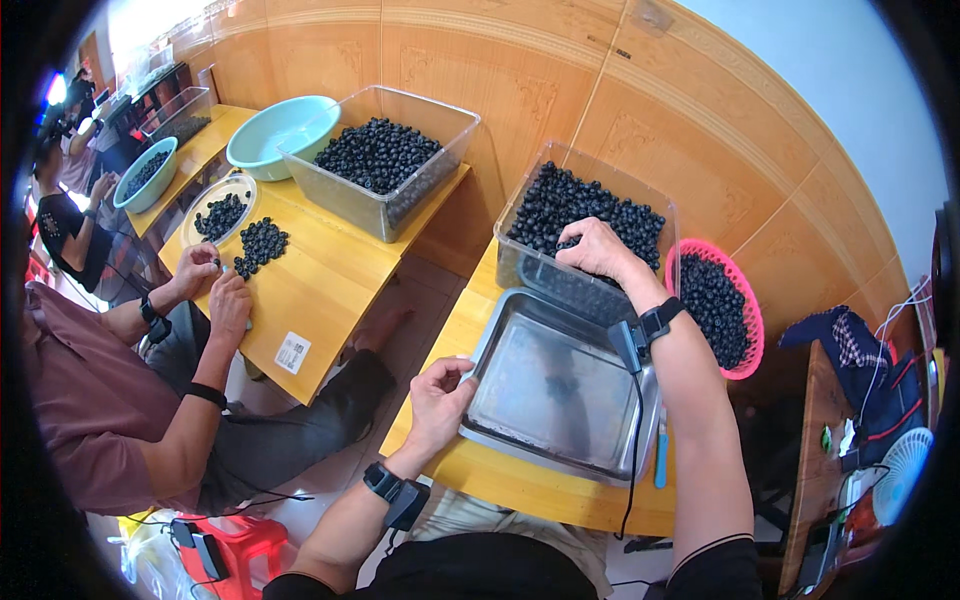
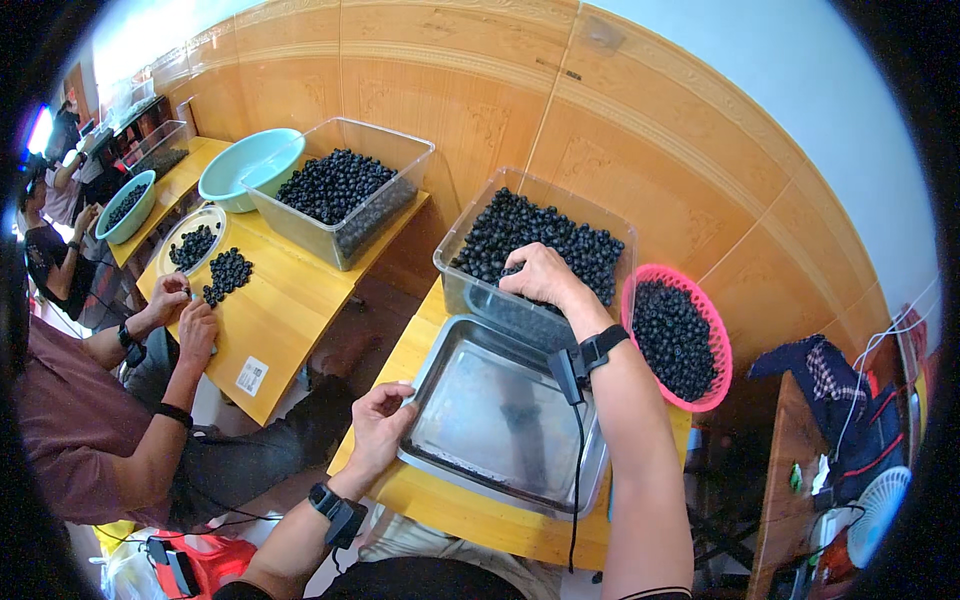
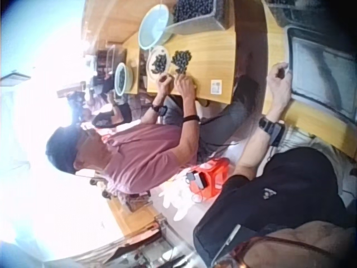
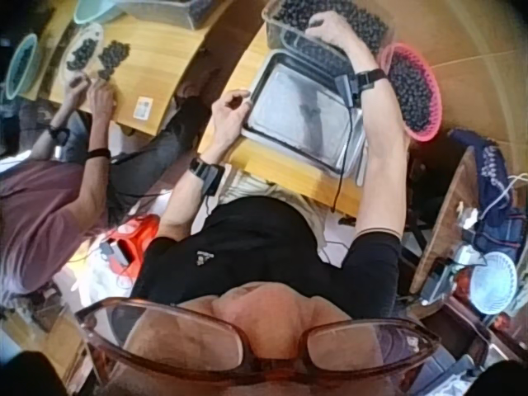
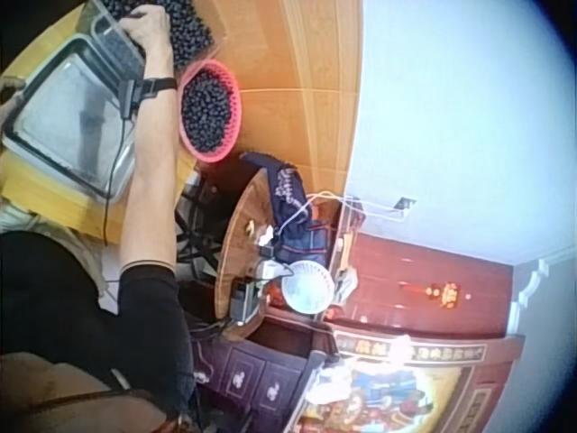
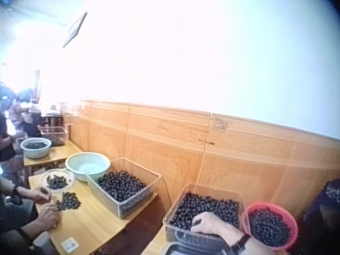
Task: Sorting and trimming small black cylindrical or spherical parts using a utility knife.
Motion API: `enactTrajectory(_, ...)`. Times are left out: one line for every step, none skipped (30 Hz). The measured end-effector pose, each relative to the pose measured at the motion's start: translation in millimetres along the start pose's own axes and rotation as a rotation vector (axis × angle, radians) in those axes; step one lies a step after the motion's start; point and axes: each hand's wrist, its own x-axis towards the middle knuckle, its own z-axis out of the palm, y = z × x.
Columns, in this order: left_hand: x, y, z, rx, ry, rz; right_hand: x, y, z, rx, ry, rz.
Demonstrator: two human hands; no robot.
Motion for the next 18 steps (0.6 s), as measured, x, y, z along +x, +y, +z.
enactTrajectory(0,0,0,0.002,0.0,-0.001,-1,-1,-1,0.008,0.02,-0.008)
enactTrajectory(0,0,-1,0.002,0.002,-0.011,-2,-2,-2,0.017,0.04,-0.016)
enactTrajectory(0,0,-1,0.002,0.004,-0.021,-4,-2,-3,0.019,0.038,-0.015)
enactTrajectory(0,0,-1,0.004,0.004,-0.023,-5,-2,-4,0.015,0.074,-0.007)
enactTrajectory(0,0,0,0.008,0.01,-0.014,-6,-3,-5,0.011,0.109,0.001)
enactTrajectory(0,0,0,0.012,0.017,-0.004,-6,-1,-5,0.037,0.124,0.008)
enactTrajectory(1,0,1,0.012,0.01,-0.007,-7,4,-7,0.037,0.127,0.014)
enactTrajectory(2,0,2,-0.007,-0.004,-0.008,-8,10,-8,0.031,0.193,-0.024)
enactTrajectory(2,1,4,-0.026,-0.019,-0.01,-10,15,-10,0.024,0.26,-0.061)
enactTrajectory(2,2,3,-0.022,-0.015,-0.013,-11,10,-11,0.029,0.269,-0.045)
enactTrajectory(2,3,3,-0.017,-0.005,-0.01,-13,6,-13,0.033,0.266,-0.046)
enactTrajectory(1,4,2,-0.013,0.005,-0.006,-15,2,-15,0.095,0.213,0.013)
enactTrajectory(1,4,3,-0.012,-0.001,-0.005,-18,1,-19,0.151,0.168,0.075)
enactTrajectory(1,3,3,-0.009,0.002,0.002,-19,5,-19,0.149,0.19,0.061)
enactTrajectory(2,3,3,-0.006,0.006,0.009,-22,6,-20,0.149,0.195,0.063)
enactTrajectory(1,4,4,-0.005,0.003,0.01,-25,5,-20,0.209,0.184,0.11)
enactTrajectory(1,4,4,-0.002,-0.002,0.003,-27,5,-21,0.269,0.172,0.158)
enactTrajectory(1,5,4,0.001,-0.008,-0.004,-30,4,-23,0.269,0.176,0.158)
